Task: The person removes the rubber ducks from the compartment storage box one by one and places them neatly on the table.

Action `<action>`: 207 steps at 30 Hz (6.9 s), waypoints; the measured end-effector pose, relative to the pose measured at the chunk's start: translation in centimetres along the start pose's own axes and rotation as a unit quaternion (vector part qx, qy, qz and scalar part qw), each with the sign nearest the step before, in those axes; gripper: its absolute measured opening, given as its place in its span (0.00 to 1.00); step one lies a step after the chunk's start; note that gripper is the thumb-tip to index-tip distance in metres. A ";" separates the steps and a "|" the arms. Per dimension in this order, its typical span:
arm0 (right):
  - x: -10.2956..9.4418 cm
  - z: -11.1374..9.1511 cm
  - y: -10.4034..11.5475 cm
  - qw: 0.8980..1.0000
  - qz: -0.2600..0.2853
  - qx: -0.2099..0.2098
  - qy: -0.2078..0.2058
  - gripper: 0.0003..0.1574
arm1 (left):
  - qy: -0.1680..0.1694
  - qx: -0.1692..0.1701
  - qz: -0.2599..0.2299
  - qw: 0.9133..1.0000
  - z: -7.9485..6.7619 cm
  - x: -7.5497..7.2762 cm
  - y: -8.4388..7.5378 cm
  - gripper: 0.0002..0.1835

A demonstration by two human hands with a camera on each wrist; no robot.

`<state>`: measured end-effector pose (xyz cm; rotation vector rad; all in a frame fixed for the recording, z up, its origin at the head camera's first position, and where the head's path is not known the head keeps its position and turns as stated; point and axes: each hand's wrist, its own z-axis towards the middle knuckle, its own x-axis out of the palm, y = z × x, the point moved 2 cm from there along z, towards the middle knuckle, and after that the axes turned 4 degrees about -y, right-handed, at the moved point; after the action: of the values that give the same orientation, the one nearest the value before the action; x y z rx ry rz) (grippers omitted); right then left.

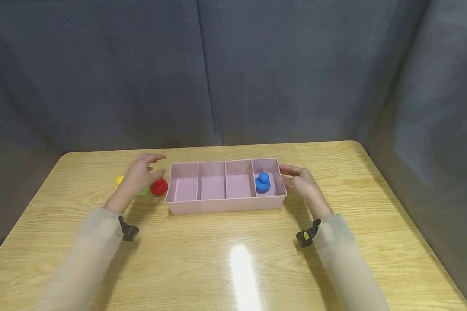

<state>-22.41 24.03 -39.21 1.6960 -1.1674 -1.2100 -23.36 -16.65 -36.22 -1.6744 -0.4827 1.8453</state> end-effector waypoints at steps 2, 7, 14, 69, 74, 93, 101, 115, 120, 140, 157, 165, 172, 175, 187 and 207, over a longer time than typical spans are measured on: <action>0.1 0.0 0.0 1.000 0.005 0.003 -0.003 0.35 | 0.000 0.007 -0.003 1.000 0.2 0.4 -0.5 0.24; 0.2 -0.1 0.1 1.000 0.005 0.007 -0.014 0.34 | 0.011 0.021 -0.014 1.000 0.7 1.2 -2.2 0.24; 0.1 -0.2 0.2 1.000 -0.001 0.005 -0.017 0.34 | 0.033 0.054 -0.020 0.998 1.3 3.2 -5.1 0.24; 0.1 -0.1 0.0 1.000 -0.009 -0.002 -0.013 0.34 | 0.143 0.123 -0.012 0.982 2.7 13.5 -15.8 0.24; 0.1 -0.2 0.1 1.000 -0.015 0.000 -0.014 0.34 | 0.153 0.116 -0.007 0.981 2.8 14.1 -16.4 0.25; 0.0 -0.2 -0.1 1.000 -0.022 -0.014 -0.012 0.34 | 0.173 0.100 0.004 0.980 3.8 15.9 -17.3 0.25; 0.1 -0.2 0.0 1.000 -0.023 -0.010 -0.013 0.34 | 0.179 0.092 -0.009 0.980 4.1 16.3 -17.0 0.26; 0.1 -0.3 -0.1 1.000 -0.013 -0.015 -0.016 0.34 | 0.182 0.085 0.024 0.979 4.5 17.0 -17.0 0.23; 0.2 -0.3 -0.1 0.999 -0.024 -0.017 -0.020 0.33 | 0.173 0.081 0.054 0.980 4.7 17.1 -17.0 0.21; 0.2 -0.2 -0.1 0.999 -0.028 -0.010 -0.022 0.33 | 0.201 0.116 0.178 0.956 5.2 17.5 -17.5 0.18; 0.2 -0.4 0.0 0.999 -0.029 -0.004 -0.022 0.33 | 0.237 0.136 0.153 0.950 4.3 17.6 -17.8 0.14; 0.2 -0.4 0.0 0.999 -0.028 -0.012 -0.017 0.34 | 0.231 0.148 0.165 0.947 4.0 17.6 -17.8 0.14; 0.3 -0.5 -0.1 0.999 -0.030 -0.013 -0.015 0.33 | 0.223 0.166 0.165 0.946 3.9 17.4 -17.7 0.13; 0.3 -0.4 -0.1 0.999 -0.035 -0.016 -0.015 0.33 | 0.218 0.166 0.152 0.950 3.9 17.3 -17.7 0.14; 0.0 -0.3 -0.3 0.998 -0.050 -0.012 -0.022 0.33 | 0.191 0.142 0.047 0.970 4.4 16.4 -17.5 0.16; 0.2 -0.4 0.1 0.999 -0.028 -0.007 -0.023 0.34 | 0.158 0.133 -0.044 0.977 4.4 13.4 -18.2 0.20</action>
<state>-22.00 23.85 -39.03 1.7080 -1.1431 -1.2940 -24.69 6.24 -34.46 -1.6886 -0.1630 1.4702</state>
